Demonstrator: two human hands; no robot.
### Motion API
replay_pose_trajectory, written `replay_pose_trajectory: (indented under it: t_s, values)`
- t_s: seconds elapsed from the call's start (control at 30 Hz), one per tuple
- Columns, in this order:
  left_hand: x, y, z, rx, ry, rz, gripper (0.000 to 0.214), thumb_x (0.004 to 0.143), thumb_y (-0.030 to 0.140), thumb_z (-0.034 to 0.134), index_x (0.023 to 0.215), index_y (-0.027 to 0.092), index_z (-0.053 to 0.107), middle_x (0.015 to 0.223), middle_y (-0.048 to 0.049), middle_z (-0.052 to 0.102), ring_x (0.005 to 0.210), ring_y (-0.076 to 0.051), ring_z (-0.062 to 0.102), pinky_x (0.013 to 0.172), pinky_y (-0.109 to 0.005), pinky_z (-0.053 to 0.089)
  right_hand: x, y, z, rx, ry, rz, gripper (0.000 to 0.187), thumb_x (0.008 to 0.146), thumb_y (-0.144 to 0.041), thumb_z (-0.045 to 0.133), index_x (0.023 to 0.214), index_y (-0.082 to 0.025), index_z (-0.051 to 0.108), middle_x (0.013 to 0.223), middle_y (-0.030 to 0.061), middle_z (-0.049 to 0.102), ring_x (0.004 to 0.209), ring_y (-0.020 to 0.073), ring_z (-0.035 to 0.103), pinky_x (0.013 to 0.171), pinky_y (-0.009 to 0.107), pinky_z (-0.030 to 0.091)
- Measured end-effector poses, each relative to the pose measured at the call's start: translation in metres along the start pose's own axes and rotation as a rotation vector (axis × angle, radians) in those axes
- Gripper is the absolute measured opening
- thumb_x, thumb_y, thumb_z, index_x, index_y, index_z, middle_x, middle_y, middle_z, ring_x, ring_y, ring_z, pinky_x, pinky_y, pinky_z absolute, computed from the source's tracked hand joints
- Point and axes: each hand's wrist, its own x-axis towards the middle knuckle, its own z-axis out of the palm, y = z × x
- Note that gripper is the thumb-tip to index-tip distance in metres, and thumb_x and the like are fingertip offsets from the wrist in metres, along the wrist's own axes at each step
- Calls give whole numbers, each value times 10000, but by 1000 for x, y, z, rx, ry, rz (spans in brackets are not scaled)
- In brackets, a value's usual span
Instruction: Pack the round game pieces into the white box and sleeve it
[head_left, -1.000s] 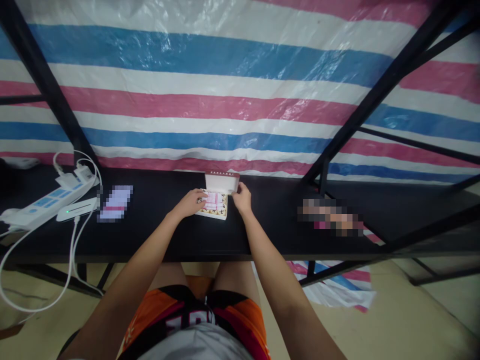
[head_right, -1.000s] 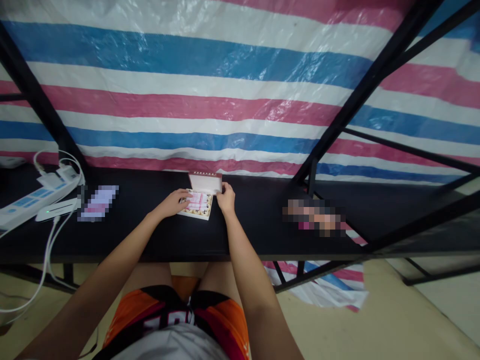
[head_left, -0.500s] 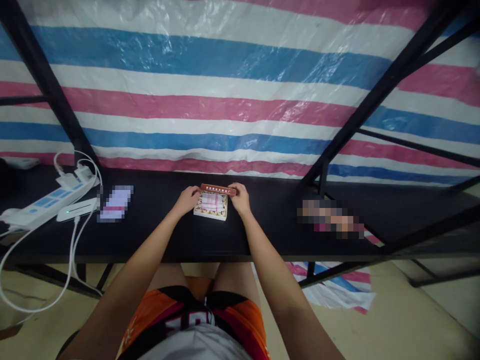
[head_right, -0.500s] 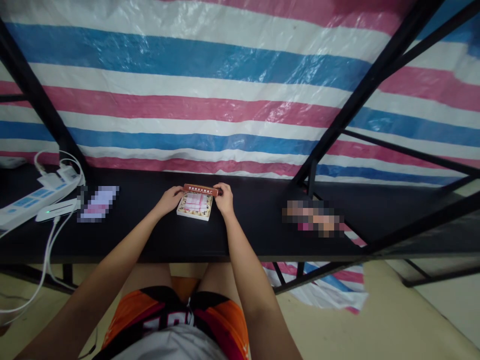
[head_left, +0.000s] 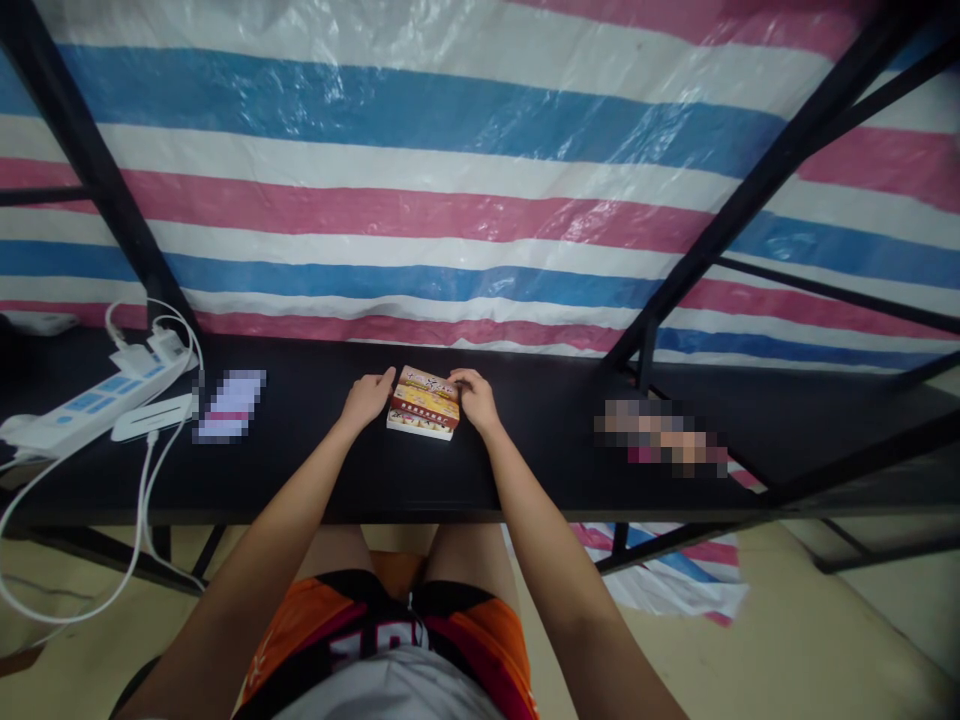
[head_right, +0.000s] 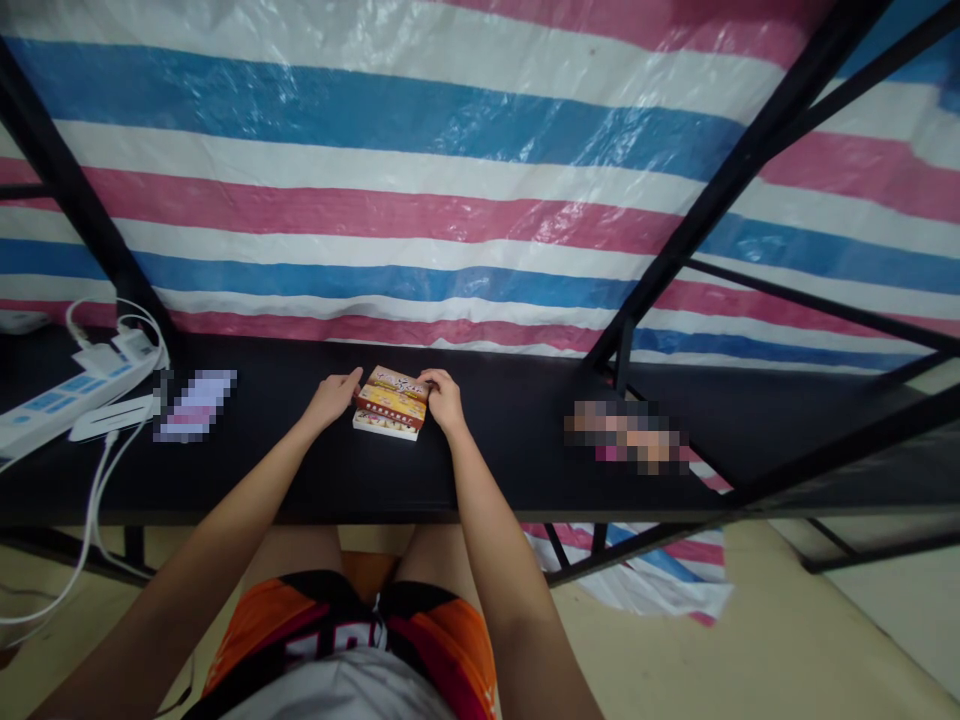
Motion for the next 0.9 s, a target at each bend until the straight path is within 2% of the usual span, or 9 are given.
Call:
replay_pose_trajectory:
  t_s: [0.13,0.27,0.33,0.43,0.5,0.6,0.73,0.83,0.9]
  values:
    - [-1,0,0,96,-26,-32,554,856,607,323,727,200,676,773,-94,693,782,-267,639,665,-308,419,-2,-7,0,-26,1,-35,310,650,-111,360,738,-193,646,955,64,626,943,192,584,849,344,470]
    - [-6,4,-1,204,-76,-49,562,813,672,358,837,201,664,884,-111,686,872,-297,625,715,-336,427,-3,-14,-1,-102,21,7,220,731,-190,443,800,-194,651,935,65,624,909,205,584,841,347,458]
    - [-9,5,-1,230,-109,7,582,781,697,402,984,207,641,1002,-114,661,929,-294,613,755,-343,434,-4,-16,-1,-139,21,39,186,755,-248,486,817,-193,651,931,67,620,894,203,582,823,336,459]
    - [-10,3,1,292,-164,131,694,736,703,475,1256,245,511,1195,-121,575,1085,-308,548,843,-364,422,-5,-16,0,-200,-10,56,184,783,-324,523,825,-196,649,909,59,615,872,192,579,838,329,448]
    - [-10,2,3,344,-200,168,749,735,698,482,1335,251,439,1238,-126,551,1143,-328,499,885,-388,406,-6,-15,1,-255,-59,48,199,785,-369,554,843,-203,647,902,50,609,867,186,573,855,325,438]
    - [-9,2,5,396,-216,176,751,754,679,468,1358,235,417,1261,-128,554,1148,-335,482,922,-405,386,-6,-14,4,-339,-109,37,209,780,-388,586,873,-210,643,916,45,605,881,185,565,875,323,428]
    - [-11,8,5,468,-164,158,788,769,677,451,1371,169,410,1384,-183,448,1271,-355,377,1005,-458,314,-8,-12,8,-459,-32,99,277,778,-436,599,928,-207,645,949,72,613,915,213,561,873,345,428]
    - [-12,8,7,452,-156,131,713,781,672,436,1215,122,570,1387,-214,442,1332,-372,299,1042,-489,263,-9,-10,10,-527,69,163,344,740,-518,629,867,-201,669,915,102,622,899,244,567,842,366,437]
    - [-10,5,10,374,-148,162,612,780,641,466,1053,129,662,1317,-206,515,1303,-372,350,1031,-464,290,-10,-8,11,-543,107,181,364,715,-555,646,752,-194,673,882,125,630,876,261,576,821,382,440]
